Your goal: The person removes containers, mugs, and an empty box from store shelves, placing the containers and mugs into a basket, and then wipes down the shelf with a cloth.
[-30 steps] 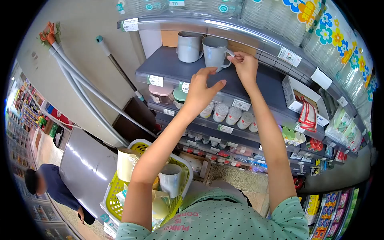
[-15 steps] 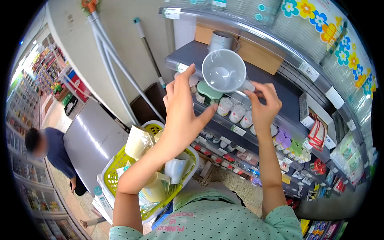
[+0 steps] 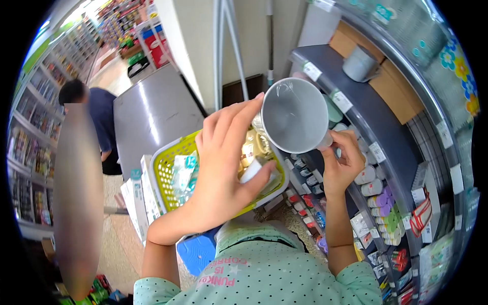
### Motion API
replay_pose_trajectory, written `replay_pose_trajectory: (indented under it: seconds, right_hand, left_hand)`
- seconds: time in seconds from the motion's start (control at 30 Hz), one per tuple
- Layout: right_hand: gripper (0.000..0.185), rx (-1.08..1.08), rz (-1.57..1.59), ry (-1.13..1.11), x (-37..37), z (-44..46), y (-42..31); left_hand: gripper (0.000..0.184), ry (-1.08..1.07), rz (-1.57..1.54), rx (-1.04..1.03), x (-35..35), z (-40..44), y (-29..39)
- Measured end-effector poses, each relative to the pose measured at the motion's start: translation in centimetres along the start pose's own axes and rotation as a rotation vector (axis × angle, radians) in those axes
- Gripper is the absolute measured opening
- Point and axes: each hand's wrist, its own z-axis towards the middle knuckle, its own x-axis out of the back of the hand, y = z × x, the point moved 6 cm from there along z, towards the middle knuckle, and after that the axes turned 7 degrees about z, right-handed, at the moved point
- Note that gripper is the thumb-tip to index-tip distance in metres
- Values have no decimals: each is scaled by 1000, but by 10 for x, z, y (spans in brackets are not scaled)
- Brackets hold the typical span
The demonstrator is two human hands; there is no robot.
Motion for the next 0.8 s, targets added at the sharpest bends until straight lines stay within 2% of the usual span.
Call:
replay_pose_trajectory:
  seconds: [0.1, 0.3, 0.4, 0.63, 0.7, 0.8]
  right_hand:
    - [25, -144, 111, -115, -28, -11, 5]
    - [21, -427, 320, -290, -99, -44, 9]
    - [19, -484, 313, -429, -133, -58, 9]
    - [21, -492, 209, -603, -200, -87, 27]
    - [22, -428, 119, -649, -213, -92, 33]
    - [24, -445, -6, -724, -224, -97, 39]
  left_hand:
    - [82, 76, 2, 74, 15, -14, -18]
    - [82, 182, 17, 263, 27, -51, -76]
    - [81, 206, 70, 371, 35, -67, -92]
    - [82, 254, 97, 596, 22, -103, -179]
    - [83, 212, 54, 655, 15, -107, -199]
    - [86, 151, -35, 739, -2, -114, -230]
